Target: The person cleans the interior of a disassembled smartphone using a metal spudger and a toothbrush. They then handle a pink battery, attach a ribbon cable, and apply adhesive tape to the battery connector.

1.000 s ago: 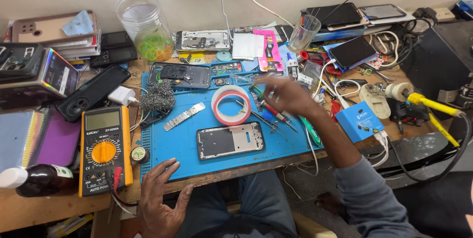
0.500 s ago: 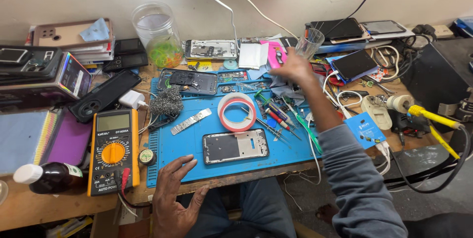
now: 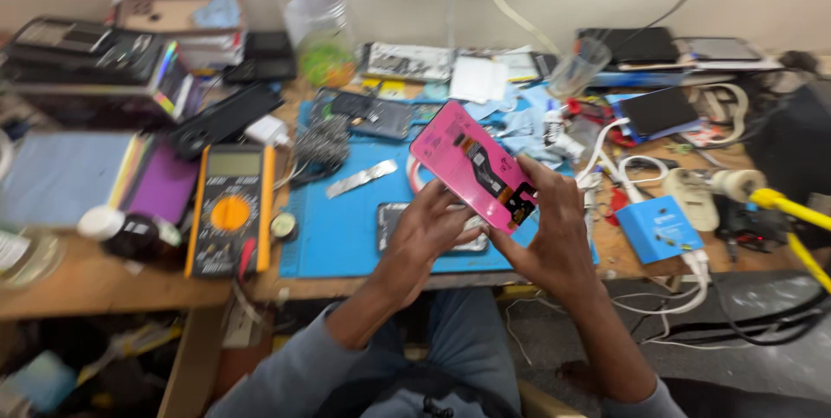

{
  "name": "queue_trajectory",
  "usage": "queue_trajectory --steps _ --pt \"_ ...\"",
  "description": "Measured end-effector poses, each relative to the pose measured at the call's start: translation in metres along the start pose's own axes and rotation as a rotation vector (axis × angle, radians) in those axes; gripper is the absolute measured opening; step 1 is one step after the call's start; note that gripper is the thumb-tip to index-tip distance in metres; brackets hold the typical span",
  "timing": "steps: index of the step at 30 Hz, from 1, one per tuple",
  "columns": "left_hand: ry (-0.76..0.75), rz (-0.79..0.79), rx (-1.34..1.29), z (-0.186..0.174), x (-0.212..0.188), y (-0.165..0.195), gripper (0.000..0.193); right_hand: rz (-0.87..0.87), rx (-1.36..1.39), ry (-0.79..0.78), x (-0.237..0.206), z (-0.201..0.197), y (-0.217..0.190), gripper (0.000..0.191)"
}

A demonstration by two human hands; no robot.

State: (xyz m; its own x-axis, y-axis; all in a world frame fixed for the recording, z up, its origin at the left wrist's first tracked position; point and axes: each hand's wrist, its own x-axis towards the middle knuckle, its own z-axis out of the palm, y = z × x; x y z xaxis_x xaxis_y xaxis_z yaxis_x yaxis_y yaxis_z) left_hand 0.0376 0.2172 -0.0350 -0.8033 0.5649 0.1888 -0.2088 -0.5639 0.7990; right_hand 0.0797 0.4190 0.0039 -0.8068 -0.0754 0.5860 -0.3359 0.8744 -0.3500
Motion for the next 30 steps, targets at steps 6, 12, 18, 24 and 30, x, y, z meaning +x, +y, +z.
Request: queue_trajectory --steps 6,12,18,24,30 --pt "0.127 -0.004 0.085 0.003 0.005 -0.024 0.041 -0.107 0.100 -0.018 -0.014 -0.006 -0.009 0.091" --pt "0.099 -0.011 0.235 -0.002 -0.012 -0.030 0.045 -0.245 0.055 -0.043 0.016 -0.016 -0.003 0.043" --pt "0.178 -0.074 0.167 -0.018 -0.018 -0.027 0.039 -0.258 0.158 -0.015 -0.012 -0.034 -0.012 0.019" --pt "0.272 -0.049 0.082 -0.043 -0.019 -0.015 0.030 -0.271 0.457 -0.293 -0.076 -0.063 -0.018 0.041" --pt "0.255 -0.018 -0.020 -0.033 -0.021 -0.024 0.042 0.115 0.387 -0.029 -0.086 -0.039 -0.023 0.025"
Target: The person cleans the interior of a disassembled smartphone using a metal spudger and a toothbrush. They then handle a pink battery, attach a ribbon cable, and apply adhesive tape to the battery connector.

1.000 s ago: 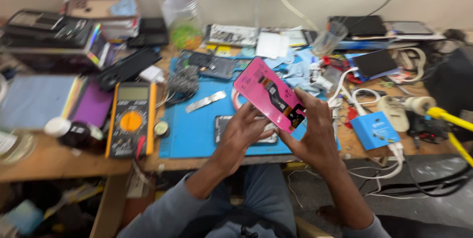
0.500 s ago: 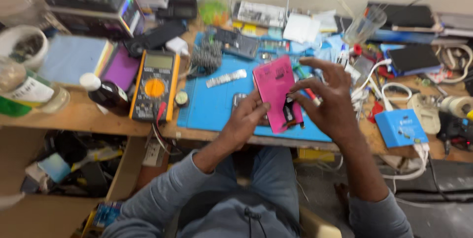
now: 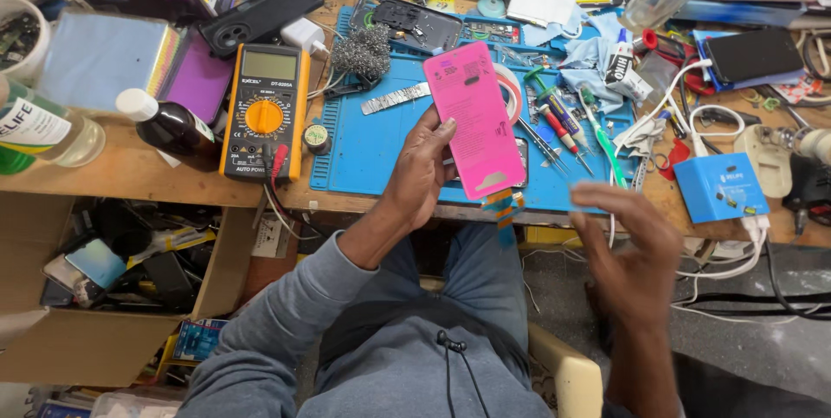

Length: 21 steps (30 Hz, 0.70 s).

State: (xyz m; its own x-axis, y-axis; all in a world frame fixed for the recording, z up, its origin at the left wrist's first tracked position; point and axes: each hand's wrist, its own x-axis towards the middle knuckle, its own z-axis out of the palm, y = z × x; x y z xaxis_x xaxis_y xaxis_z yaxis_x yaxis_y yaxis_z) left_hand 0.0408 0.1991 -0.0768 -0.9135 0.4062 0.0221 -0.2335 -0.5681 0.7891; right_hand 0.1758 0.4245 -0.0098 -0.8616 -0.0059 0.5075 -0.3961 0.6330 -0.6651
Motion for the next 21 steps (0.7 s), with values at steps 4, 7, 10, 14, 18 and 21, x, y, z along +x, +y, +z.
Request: queue_trajectory --steps 4,7,10,14,18,21 --pt "-0.018 0.023 -0.233 0.018 -0.010 -0.013 0.048 -0.088 -0.141 0.033 0.008 0.035 -0.005 0.026" --pt "-0.124 0.034 -0.424 0.027 -0.021 -0.021 0.051 -0.303 -0.279 -0.062 0.015 0.052 -0.013 0.028" --pt "-0.220 -0.011 -0.498 0.028 -0.032 -0.026 0.057 -0.335 -0.296 -0.137 0.020 0.058 -0.017 0.027" --pt "-0.230 -0.066 -0.543 0.028 -0.039 -0.030 0.072 -0.449 -0.338 -0.204 0.023 0.056 -0.014 0.029" --pt "-0.133 -0.061 -0.494 0.036 -0.040 -0.035 0.073 -0.496 -0.400 -0.230 0.024 0.051 -0.006 0.030" --pt "-0.286 -0.058 -0.568 0.038 -0.043 -0.036 0.077 -0.511 -0.398 -0.219 0.025 0.047 -0.003 0.030"
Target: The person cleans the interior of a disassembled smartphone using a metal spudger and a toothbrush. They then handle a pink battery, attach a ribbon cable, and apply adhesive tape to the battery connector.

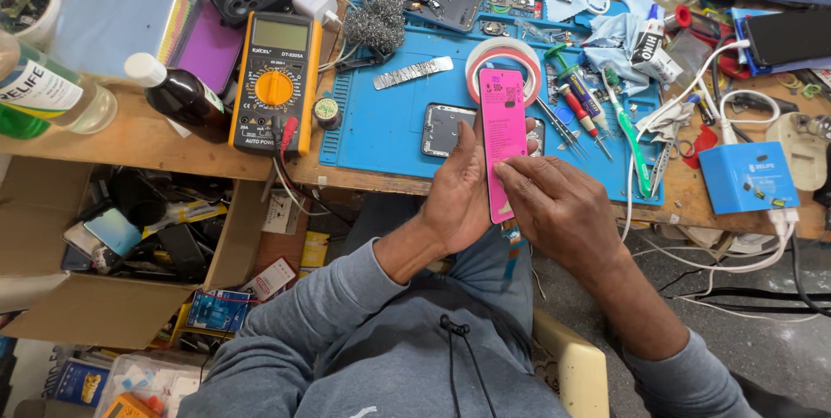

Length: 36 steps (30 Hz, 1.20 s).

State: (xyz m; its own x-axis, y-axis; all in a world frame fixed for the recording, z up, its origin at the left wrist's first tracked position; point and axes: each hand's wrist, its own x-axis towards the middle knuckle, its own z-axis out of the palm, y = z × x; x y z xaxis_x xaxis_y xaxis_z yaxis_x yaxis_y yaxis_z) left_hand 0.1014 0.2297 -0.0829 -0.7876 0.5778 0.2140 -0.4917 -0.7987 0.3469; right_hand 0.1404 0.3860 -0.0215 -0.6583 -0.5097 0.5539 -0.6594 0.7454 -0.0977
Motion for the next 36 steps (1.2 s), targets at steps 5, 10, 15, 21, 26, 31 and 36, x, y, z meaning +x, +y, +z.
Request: queue_trajectory --steps 5,10,15,21,26,31,36 --pt "0.045 -0.027 0.053 0.002 -0.002 0.003 0.075 0.021 0.158 -0.015 -0.001 -0.005 0.002 0.033" --pt "-0.022 -0.010 0.033 0.006 0.000 0.002 0.074 0.021 0.135 -0.028 -0.005 -0.006 0.002 0.031" --pt "0.045 -0.028 0.044 0.009 0.000 0.001 0.077 -0.007 0.083 -0.018 -0.007 -0.003 0.004 0.032" --pt "0.003 -0.082 0.080 0.010 -0.003 -0.003 0.081 0.115 0.214 0.147 -0.006 0.003 0.002 0.025" --pt "0.073 -0.089 0.222 0.009 -0.004 -0.008 0.074 0.449 0.502 0.303 -0.005 0.007 0.005 0.011" --pt "0.076 -0.080 0.260 0.006 -0.005 -0.005 0.068 0.589 0.467 0.444 -0.005 0.009 0.031 0.002" --pt "0.063 -0.052 0.301 0.010 -0.006 0.000 0.066 0.570 0.593 0.621 -0.006 0.002 0.080 0.006"
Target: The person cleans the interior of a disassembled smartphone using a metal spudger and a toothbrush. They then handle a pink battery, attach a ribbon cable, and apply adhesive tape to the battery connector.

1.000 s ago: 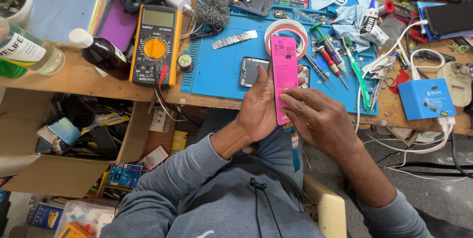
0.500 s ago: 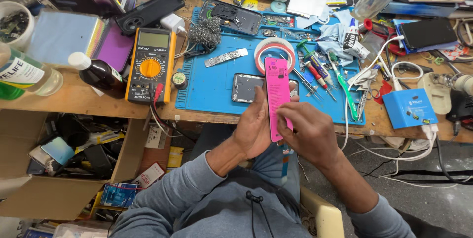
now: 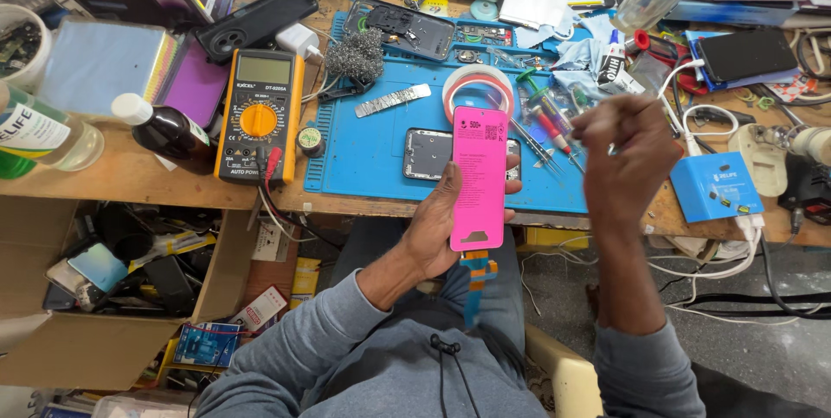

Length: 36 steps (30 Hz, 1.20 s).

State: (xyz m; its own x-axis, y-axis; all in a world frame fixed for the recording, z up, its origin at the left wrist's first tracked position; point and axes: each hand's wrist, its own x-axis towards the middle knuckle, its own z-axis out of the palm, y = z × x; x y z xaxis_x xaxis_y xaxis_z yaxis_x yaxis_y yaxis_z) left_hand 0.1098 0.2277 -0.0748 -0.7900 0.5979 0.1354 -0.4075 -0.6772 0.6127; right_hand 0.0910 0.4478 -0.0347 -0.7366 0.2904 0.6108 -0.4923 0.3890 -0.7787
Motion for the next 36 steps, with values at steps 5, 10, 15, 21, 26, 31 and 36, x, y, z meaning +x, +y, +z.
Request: queue_trajectory --steps 5,10,15,21,26,31,36 --pt "-0.007 -0.035 -0.037 0.004 -0.004 0.007 0.073 0.139 0.233 0.267 0.050 -0.049 0.041 0.009" --pt "-0.023 0.001 -0.151 0.008 -0.003 0.009 0.067 -0.543 -0.740 0.310 0.064 -0.096 0.061 0.005" --pt "0.033 0.060 -0.206 0.008 0.008 0.006 0.058 -0.417 -1.306 -0.253 0.025 -0.092 0.012 0.031" --pt "0.157 0.149 -0.069 -0.006 0.028 -0.004 0.052 0.465 -0.117 -0.329 -0.040 -0.014 -0.016 0.030" --pt "0.169 0.287 -0.030 -0.015 0.024 -0.014 0.047 0.721 0.266 -0.397 -0.070 0.018 0.016 0.034" --pt "0.332 0.372 0.168 -0.032 0.014 0.029 0.040 0.732 0.309 -0.499 -0.059 0.001 0.023 0.026" --pt "0.216 0.547 0.479 -0.032 -0.010 0.115 0.052 0.736 0.292 -0.704 -0.035 -0.008 0.009 0.027"
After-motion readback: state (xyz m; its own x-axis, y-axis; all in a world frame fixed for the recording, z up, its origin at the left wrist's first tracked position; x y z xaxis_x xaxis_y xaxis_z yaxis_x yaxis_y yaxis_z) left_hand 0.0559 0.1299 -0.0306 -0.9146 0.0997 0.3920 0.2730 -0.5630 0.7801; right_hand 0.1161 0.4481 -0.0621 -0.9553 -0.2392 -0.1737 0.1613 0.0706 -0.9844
